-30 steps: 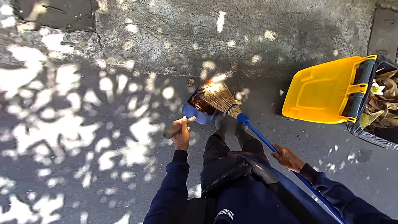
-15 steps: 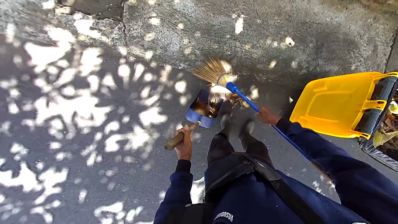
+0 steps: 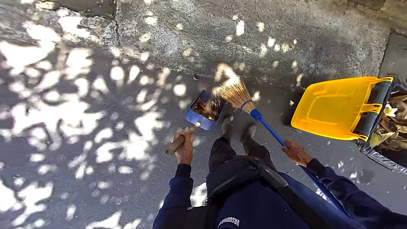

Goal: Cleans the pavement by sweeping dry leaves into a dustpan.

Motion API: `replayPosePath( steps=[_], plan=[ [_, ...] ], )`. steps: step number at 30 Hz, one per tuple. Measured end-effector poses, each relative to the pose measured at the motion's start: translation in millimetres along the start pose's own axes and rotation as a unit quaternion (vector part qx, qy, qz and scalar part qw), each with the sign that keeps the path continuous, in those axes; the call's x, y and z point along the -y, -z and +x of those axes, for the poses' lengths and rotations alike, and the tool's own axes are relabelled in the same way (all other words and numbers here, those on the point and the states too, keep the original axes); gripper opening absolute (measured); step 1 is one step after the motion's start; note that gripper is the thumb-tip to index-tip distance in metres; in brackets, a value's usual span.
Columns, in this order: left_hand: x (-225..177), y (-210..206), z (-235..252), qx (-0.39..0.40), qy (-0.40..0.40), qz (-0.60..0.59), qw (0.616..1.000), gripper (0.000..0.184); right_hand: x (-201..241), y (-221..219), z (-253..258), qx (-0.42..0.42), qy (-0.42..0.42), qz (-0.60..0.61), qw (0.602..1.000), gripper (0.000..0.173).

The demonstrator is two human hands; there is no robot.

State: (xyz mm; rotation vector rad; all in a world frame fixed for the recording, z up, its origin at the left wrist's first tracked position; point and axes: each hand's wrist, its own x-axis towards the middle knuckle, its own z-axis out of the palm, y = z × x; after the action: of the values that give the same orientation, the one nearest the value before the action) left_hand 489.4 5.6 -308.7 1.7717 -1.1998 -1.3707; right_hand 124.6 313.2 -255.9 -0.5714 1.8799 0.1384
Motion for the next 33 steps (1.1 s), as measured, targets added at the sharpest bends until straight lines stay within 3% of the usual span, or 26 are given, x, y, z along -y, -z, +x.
replayPosePath(
  steps=[5,11,14,17,20,25,29,33],
  plan=[
    [0.2,-3.5,5.5,0.018,-0.002,0.024,1.000,0.018,8.5,6.6,-16.9,-0.033,0.043,0.071,0.996,0.037],
    [4.3,-3.9,-9.1,0.018,-0.023,0.036,0.999,0.024,130.3,39.2,40.3,-0.019,0.127,-0.045,0.991,0.044],
    [9.3,2.0,-16.8,0.004,-0.017,0.032,0.999,0.023,193.9,32.1,87.6,-0.008,0.136,-0.084,0.987,0.044],
    [10.2,5.5,-20.9,-0.004,-0.014,0.026,1.000,0.020,229.2,13.8,130.1,0.010,0.124,-0.104,0.987,0.044],
    [6.8,9.9,-19.7,-0.010,-0.011,0.020,1.000,0.018,204.2,-4.5,141.0,-0.006,0.109,-0.099,0.989,0.043],
    [2.8,10.8,-12.4,-0.005,-0.004,0.025,1.000,0.019,83.3,-15.5,82.2,-0.022,0.014,-0.066,0.997,0.042],
    [-3.7,8.7,-3.9,0.033,-0.023,0.053,0.998,0.022,13.9,-22.7,11.1,-0.031,-0.020,0.088,0.995,0.037],
    [-5.0,11.4,4.0,0.085,-0.049,0.090,0.991,0.024,-9.1,-30.1,-39.4,-0.048,-0.073,0.307,0.948,0.032]
  ],
)
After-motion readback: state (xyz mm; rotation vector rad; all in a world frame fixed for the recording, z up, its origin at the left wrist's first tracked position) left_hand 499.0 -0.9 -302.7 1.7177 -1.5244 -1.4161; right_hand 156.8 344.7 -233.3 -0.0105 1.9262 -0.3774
